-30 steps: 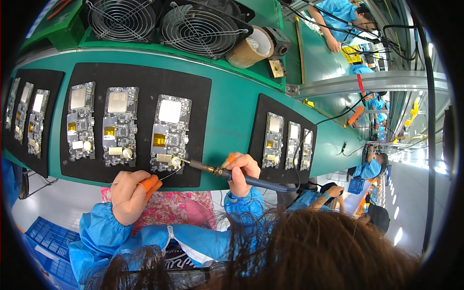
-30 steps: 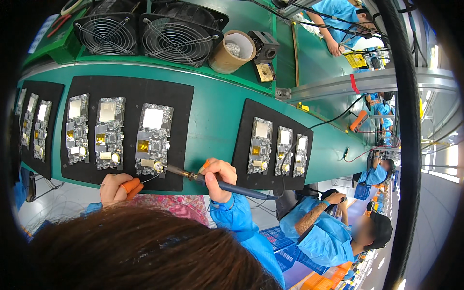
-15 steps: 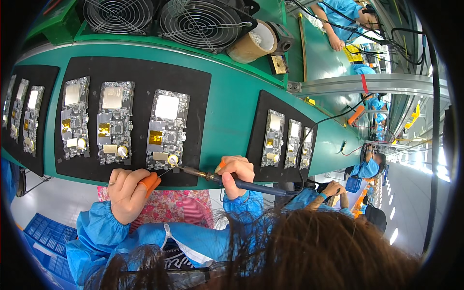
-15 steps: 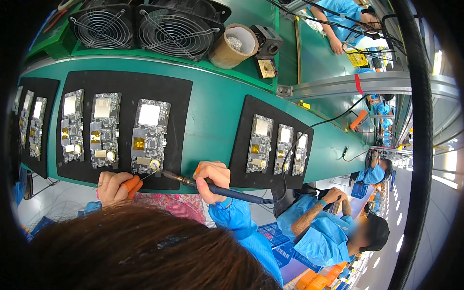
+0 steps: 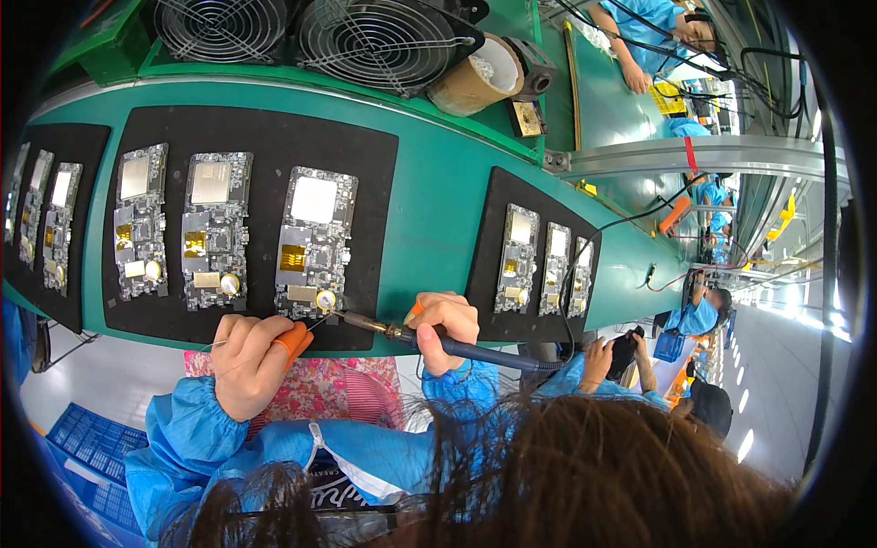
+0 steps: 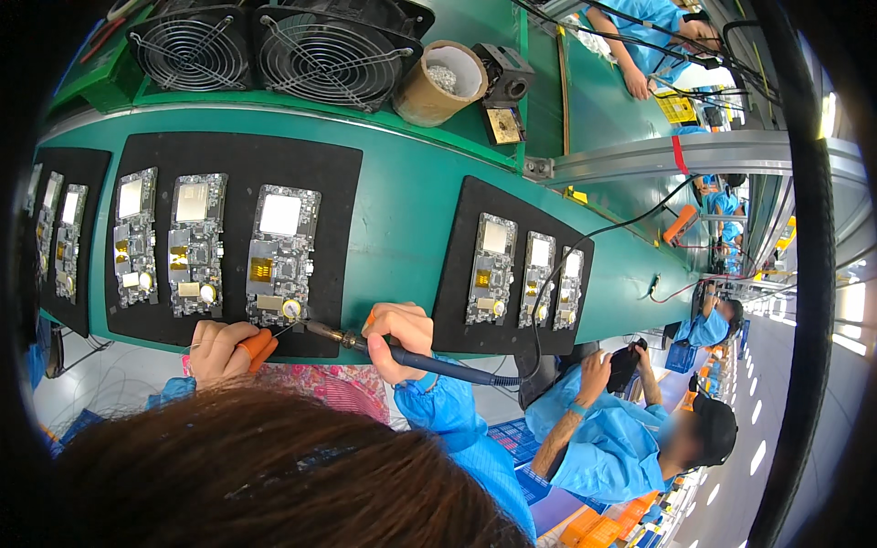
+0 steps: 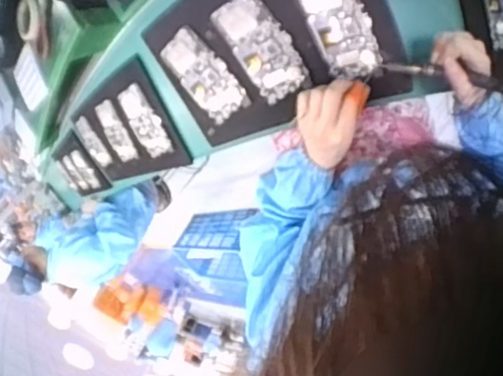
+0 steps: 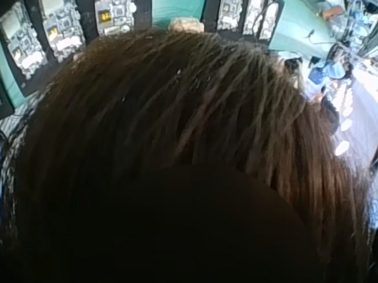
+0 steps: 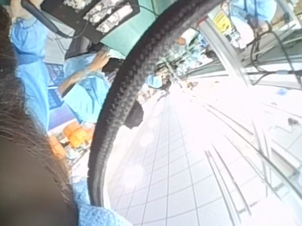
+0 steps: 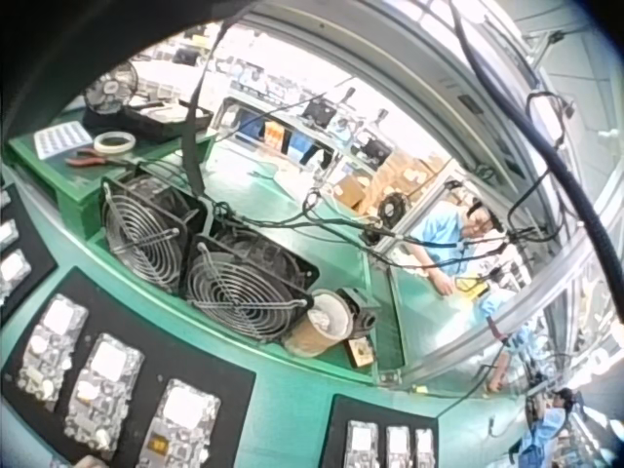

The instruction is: The person solders electronic components onto printed circuit boards using a soldering iron and solder wire.

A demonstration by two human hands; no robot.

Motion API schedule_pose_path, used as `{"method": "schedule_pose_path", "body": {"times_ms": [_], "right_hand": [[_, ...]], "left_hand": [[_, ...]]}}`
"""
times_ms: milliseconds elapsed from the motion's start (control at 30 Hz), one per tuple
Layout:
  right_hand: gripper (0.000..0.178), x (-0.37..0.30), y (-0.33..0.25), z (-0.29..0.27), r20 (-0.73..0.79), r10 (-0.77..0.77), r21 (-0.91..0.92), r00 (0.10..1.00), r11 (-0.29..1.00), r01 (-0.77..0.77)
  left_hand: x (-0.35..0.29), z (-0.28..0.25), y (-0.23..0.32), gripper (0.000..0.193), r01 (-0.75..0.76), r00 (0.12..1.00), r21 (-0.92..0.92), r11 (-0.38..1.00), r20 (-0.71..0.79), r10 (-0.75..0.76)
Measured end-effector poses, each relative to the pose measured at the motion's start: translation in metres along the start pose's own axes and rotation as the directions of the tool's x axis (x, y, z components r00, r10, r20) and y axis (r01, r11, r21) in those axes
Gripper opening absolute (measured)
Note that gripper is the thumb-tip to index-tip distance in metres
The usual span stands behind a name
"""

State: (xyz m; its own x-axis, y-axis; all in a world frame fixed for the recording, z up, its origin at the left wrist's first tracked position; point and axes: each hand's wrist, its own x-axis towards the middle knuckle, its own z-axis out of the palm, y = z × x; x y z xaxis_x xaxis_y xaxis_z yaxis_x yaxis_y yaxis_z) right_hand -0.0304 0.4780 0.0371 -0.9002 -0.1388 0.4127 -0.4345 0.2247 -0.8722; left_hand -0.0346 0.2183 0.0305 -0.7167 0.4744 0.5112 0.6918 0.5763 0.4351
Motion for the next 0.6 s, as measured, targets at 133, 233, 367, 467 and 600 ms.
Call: {"method": "schedule_pose_path", "body": {"times_ms": [133,233,367,467,600], "right_hand": [[0.019,0.0013,0.0001,0.0006,-0.005,-0.015,-0.01,1.0,1.0,0.015],[0.019,0.0014,0.0003,0.0006,-0.002,-0.019,-0.016,1.0,1.0,0.019],[0.019,0.0012,0.0002,0.0006,0.016,0.006,0.008,1.0,1.0,-0.006],[0.019,0.0021,0.0001,0.0012,0.011,-0.017,-0.003,1.0,1.0,0.017],[0.019,0.0016,-0.0006,0.0011,0.006,-0.015,0.006,1.0,1.0,0.015]], "left_hand": [[0.003,0.0032,0.0015,0.025,-0.006,1.0,-0.001,1.0,-0.008,0.006],[0.005,0.007,0.0033,0.025,-0.011,1.0,-0.011,1.0,0.007,0.011],[0.0062,0.0082,0.0031,0.024,-0.006,1.0,-0.007,1.0,0.013,0.006],[0.006,0.0049,0.0011,0.024,-0.006,0.998,-0.022,1.0,0.057,0.007],[0.0039,0.0006,0.0073,0.023,0.201,0.979,-0.207,0.958,0.021,-0.201]]}}
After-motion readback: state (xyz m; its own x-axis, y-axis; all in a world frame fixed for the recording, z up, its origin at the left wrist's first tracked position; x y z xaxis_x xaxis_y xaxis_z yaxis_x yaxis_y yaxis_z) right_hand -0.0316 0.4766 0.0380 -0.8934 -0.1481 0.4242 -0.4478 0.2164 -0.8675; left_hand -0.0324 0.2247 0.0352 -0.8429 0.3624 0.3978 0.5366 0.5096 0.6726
